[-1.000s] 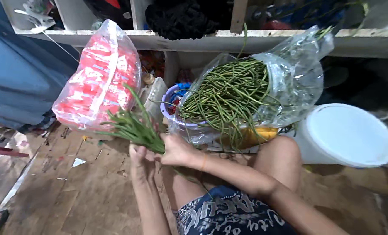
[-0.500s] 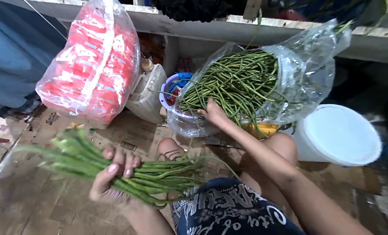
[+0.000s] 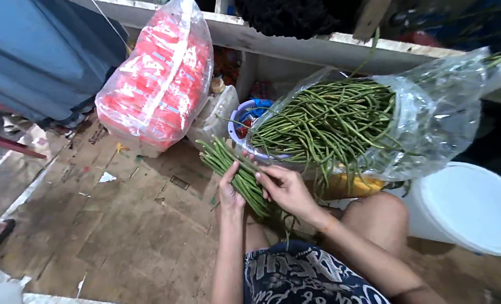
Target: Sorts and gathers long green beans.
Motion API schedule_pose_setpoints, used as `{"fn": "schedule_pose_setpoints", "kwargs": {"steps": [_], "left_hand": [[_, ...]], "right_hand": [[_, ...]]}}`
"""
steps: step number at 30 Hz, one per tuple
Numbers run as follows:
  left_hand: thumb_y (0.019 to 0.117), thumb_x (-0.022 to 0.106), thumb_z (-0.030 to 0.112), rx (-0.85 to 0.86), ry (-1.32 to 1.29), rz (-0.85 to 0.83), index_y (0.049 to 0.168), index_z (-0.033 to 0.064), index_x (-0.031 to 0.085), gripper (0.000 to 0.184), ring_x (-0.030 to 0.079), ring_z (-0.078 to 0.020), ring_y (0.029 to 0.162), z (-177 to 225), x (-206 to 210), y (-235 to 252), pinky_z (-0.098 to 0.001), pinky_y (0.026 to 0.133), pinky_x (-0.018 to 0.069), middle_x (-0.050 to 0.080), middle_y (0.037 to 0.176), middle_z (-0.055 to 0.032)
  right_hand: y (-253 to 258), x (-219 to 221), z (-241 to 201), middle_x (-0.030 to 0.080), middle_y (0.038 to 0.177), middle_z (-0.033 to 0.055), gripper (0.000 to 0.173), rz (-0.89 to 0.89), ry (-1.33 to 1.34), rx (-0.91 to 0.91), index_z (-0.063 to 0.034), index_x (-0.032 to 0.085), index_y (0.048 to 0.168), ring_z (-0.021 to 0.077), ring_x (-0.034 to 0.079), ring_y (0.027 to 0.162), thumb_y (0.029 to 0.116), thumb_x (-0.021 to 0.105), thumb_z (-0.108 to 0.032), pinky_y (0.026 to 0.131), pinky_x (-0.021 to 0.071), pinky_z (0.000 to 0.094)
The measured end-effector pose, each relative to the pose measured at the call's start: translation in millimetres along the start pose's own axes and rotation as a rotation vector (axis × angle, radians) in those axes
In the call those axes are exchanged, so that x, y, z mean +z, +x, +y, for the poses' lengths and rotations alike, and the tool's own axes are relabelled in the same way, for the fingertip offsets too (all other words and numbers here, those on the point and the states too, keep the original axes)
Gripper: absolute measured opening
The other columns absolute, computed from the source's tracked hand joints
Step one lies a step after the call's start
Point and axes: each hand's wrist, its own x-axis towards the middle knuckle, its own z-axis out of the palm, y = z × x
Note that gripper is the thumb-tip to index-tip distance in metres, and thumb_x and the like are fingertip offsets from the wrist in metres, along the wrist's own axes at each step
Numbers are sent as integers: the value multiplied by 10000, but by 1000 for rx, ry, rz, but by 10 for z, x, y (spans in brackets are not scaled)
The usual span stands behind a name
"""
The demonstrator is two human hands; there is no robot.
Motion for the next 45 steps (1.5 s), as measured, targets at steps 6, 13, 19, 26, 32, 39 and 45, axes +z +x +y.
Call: {"fn": "schedule_pose_setpoints", "kwargs": {"steps": [6,13,19,26,32,39,45], "left_hand": [[848,682,136,117,43,81,1002,51,714,178,747,-231,807,119,-51,-111,-386,771,629,749,920,-134],[912,607,104,150,-22,65,983,32,653,112,688,-166,669,338,-404,-215,-327,668,612,674,777,-63],[915,580,103,87,-134,45,923,26,671,119,721,-225,771,222,-438,-145,-397,772,619,697,814,-103],[1036,396,127,-97,-4,216,1141,-12,602,270,688,-349,1130,-78,-497,167,-501,927,582,688,1220,-214],[1029,417,102,-100,34,324,1226,-20,573,280,732,-254,832,-196,-537,268,-384,712,628,702,1131,-196],[996,432,60,-66,25,266,1095,3,613,214,690,-195,678,-226,-462,133,-352,641,620,676,859,-103],[891,551,47,-62,-44,142,1036,-2,626,170,704,-223,700,-246,-459,25,-381,664,624,683,843,-120]], "right_hand": [[-228,232,-7,708,1001,123,372,-34,-399,-118,-42,707,1289,151,685,818,1078,496,-263,769,585,274],[613,-9,550,731,893,123,329,-97,-163,129,-6,754,1036,188,691,788,1035,613,-304,760,583,403],[1392,-140,1341,670,1230,254,418,118,-377,340,29,568,1369,398,658,1153,1073,525,-263,1015,508,557],[48,53,446,683,1000,123,282,153,-478,-232,-35,733,1215,165,679,834,1036,576,-187,760,600,296],[-861,18,576,710,975,104,277,-37,-502,-185,-74,746,1206,160,700,821,1027,583,-208,744,603,285],[-15,-659,737,717,1115,177,310,161,-771,9,-23,717,1181,326,704,1050,1023,589,-257,902,586,500],[807,-988,1020,619,1188,357,386,218,-1152,401,153,594,1196,527,592,1167,948,668,-132,911,490,639]]}}
